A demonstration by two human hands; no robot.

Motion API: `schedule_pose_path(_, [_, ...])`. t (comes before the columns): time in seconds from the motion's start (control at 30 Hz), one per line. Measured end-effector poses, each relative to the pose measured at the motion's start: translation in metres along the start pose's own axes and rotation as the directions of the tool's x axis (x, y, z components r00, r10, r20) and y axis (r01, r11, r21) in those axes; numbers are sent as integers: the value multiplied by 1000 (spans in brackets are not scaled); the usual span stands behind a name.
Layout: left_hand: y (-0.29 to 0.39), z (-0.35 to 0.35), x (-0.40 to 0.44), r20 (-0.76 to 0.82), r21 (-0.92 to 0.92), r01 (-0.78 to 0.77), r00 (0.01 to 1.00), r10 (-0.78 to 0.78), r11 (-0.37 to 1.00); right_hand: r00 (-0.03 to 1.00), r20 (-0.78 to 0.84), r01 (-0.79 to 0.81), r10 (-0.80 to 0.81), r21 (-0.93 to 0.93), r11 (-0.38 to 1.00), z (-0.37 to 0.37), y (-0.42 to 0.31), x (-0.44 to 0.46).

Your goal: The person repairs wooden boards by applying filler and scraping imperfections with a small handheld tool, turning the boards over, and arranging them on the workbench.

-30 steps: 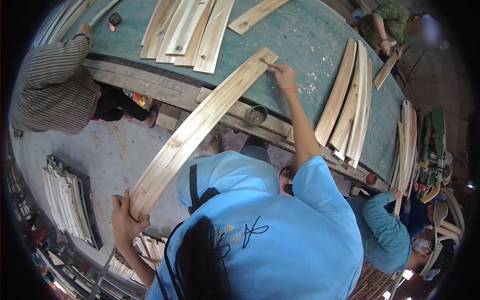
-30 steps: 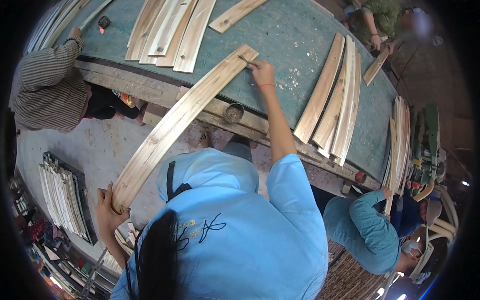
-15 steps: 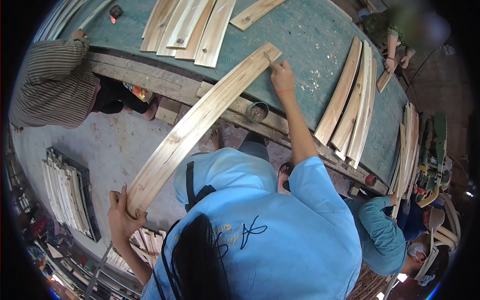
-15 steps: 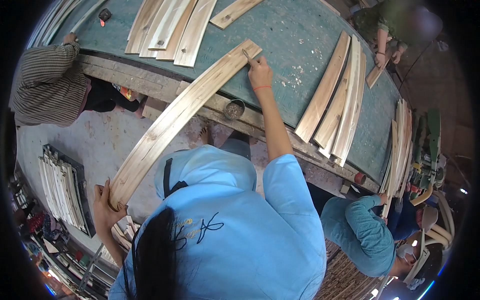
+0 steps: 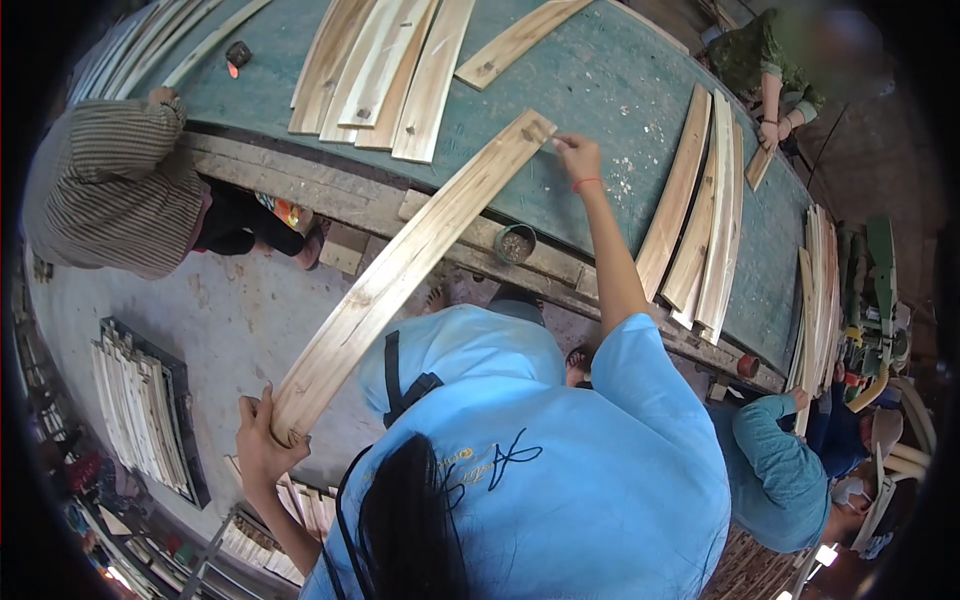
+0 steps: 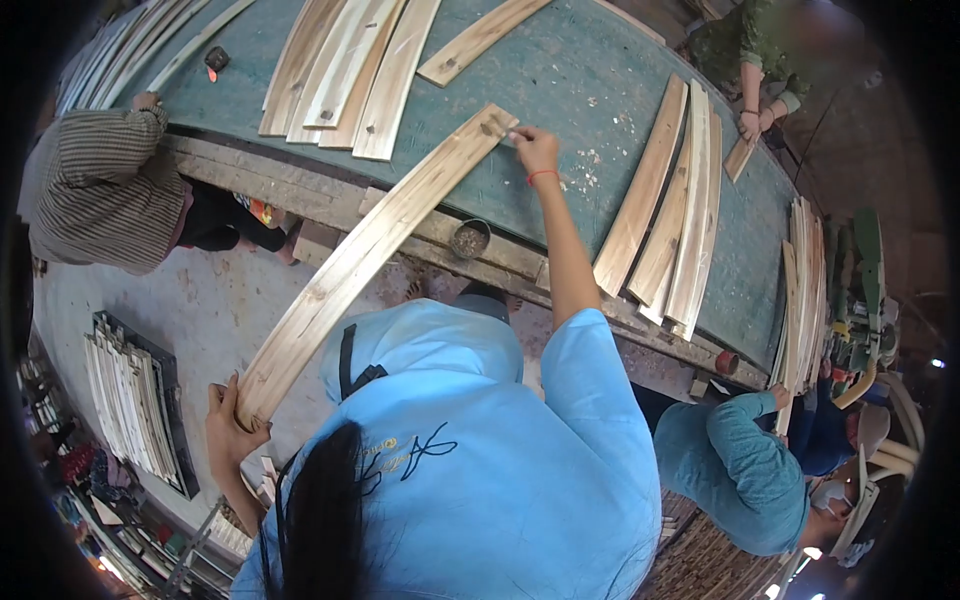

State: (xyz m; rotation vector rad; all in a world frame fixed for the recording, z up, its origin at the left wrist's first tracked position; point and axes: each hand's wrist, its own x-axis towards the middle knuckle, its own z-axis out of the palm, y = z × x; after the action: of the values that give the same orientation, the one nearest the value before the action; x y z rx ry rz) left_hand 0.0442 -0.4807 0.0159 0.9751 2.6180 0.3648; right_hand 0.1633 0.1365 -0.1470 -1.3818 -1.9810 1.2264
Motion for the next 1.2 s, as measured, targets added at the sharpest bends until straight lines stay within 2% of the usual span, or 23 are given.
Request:
schedule_pose_path(0.03, [-2,0,0,-2,-4,-16,1000,16,1000,1000,-12,2,-2,9,1000,6,6,2])
schedule_pose_path(0.1, [-1,-2,-1,-7,1,-27,1000,27,1000,970,25,245,-243,-107,964,19,20,6])
schedule_pose_path(0.13, [-1,-2,0,-6,0,-24,1000,24,1000,969,16,247,-247,-106,963,21,22,8])
schedule_pose_path(0.2, [1,-3,1,-7,10,-24,1000,24,1000,974,-22,216,-226,-221,951,24,21,6])
schedule_pose_path(0.33, [4,-2,-1,21,10,15,1000,-16,1000,951,-109,244,-291,-316,917,25,10,1])
schedule_pose_path(0.43, [4,0,-3,15,0,12,1000,-12,1000,914,-194,275,-357,-349,896,30,11,1])
schedule_pose_path(0.57, [4,1,-4,6,-9,10,1000,-10,1000,882,-213,339,-420,-332,880,35,1,-12])
schedule_pose_path(0.63, [6,0,-4,31,0,39,999,-39,999,919,-202,279,-338,-273,921,39,2,-18])
schedule_pose_path(0.77, [4,3,-4,26,1,55,998,-55,998,907,-245,280,-343,-261,924,45,13,-14])
schedule_pose_path(0.87, [2,4,-4,14,41,21,1000,-21,999,870,-322,251,-373,-361,898,46,19,-11])
schedule_pose_path(0.93, [0,5,-4,2,33,4,1000,-5,999,845,-433,216,-315,-261,941,46,23,-8])
schedule_pose_path(0.97, [-1,5,-4,4,27,13,1000,-13,1000,847,-425,220,-319,-266,939,48,28,-4])
schedule_pose_path(1.03, [-2,5,-3,11,22,16,1000,-16,1000,949,-311,81,-47,100,992,51,42,5])
schedule_pose_path(1.07, [-2,5,-2,16,16,27,1000,-27,1000,952,-301,80,-49,93,992,48,41,2])
schedule_pose_path(1.13, [-1,3,0,11,16,26,1000,-27,1000,994,-110,15,1,144,989,40,28,-4])
schedule_pose_path(1.17, [0,1,1,12,13,31,999,-32,999,994,-105,15,0,141,990,37,23,-4])
schedule_pose_path(1.2, [0,0,2,17,17,36,999,-36,999,993,-26,-108,117,224,968,33,20,-5])
